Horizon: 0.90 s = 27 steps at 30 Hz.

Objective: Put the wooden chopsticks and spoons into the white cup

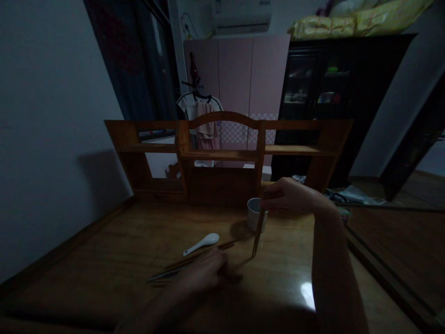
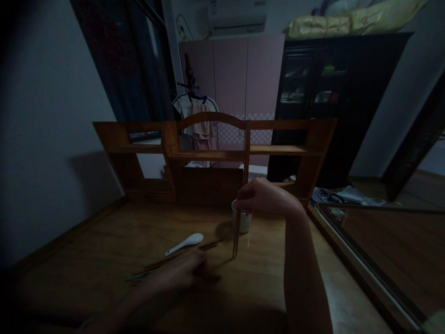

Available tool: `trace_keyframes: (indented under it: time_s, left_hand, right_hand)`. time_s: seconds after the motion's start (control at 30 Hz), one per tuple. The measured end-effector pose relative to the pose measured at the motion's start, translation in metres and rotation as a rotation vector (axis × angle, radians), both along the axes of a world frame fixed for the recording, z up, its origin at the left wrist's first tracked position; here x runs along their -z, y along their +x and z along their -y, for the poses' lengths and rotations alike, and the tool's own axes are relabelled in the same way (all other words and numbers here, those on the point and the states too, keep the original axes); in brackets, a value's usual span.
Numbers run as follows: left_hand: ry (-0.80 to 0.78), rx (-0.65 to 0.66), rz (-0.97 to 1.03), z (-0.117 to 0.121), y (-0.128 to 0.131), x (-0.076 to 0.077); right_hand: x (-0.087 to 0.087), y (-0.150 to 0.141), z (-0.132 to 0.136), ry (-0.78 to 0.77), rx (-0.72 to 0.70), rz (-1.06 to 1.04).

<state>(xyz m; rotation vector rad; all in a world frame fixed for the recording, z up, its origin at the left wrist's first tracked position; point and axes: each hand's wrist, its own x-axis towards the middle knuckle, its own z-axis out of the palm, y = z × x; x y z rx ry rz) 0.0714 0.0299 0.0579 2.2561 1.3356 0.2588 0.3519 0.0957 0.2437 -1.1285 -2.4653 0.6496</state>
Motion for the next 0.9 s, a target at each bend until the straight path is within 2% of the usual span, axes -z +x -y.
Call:
trace_keyframes:
  time_s: [0.23, 0.33, 0.43, 0.53, 0.6, 0.67, 0.7, 0.77, 0.9]
  left_hand:
    - [0.005, -0.073, 0.052, 0.003, 0.000, -0.001]
    - [0.005, -0.117, 0.058, 0.006, 0.001, -0.011]
    - [0.104, -0.089, 0.145, 0.013, 0.001, -0.045]
    - [0.242, -0.136, 0.258, 0.017, 0.001, -0.099]
    - [0.376, -0.188, 0.406, 0.017, 0.003, -0.133]
    - [0.452, -0.206, 0.541, 0.013, 0.006, -0.156]
    - [0.488, -0.212, 0.596, 0.009, 0.009, -0.161]
    - [0.523, -0.208, 0.633, -0.001, 0.016, -0.159]
    - [0.499, -0.134, 0.614, -0.021, 0.036, -0.129]
  right_hand:
    - [0.003, -0.003, -0.003, -0.002, -0.017, -0.005]
    - [0.003, -0.004, -0.003, -0.011, -0.043, 0.005]
    - [0.003, -0.005, -0.002, -0.029, -0.048, 0.002]
    - [0.002, -0.004, -0.002, -0.040, -0.059, 0.002]
    - [0.002, -0.004, -0.003, -0.047, -0.064, -0.001]
    - [0.001, -0.004, -0.003, -0.061, -0.066, -0.002]
    - [0.001, -0.005, -0.003, -0.068, -0.067, -0.004]
    - [0.001, -0.006, -0.003, -0.069, -0.071, -0.008]
    - [0.003, -0.011, -0.004, -0.050, -0.091, -0.011]
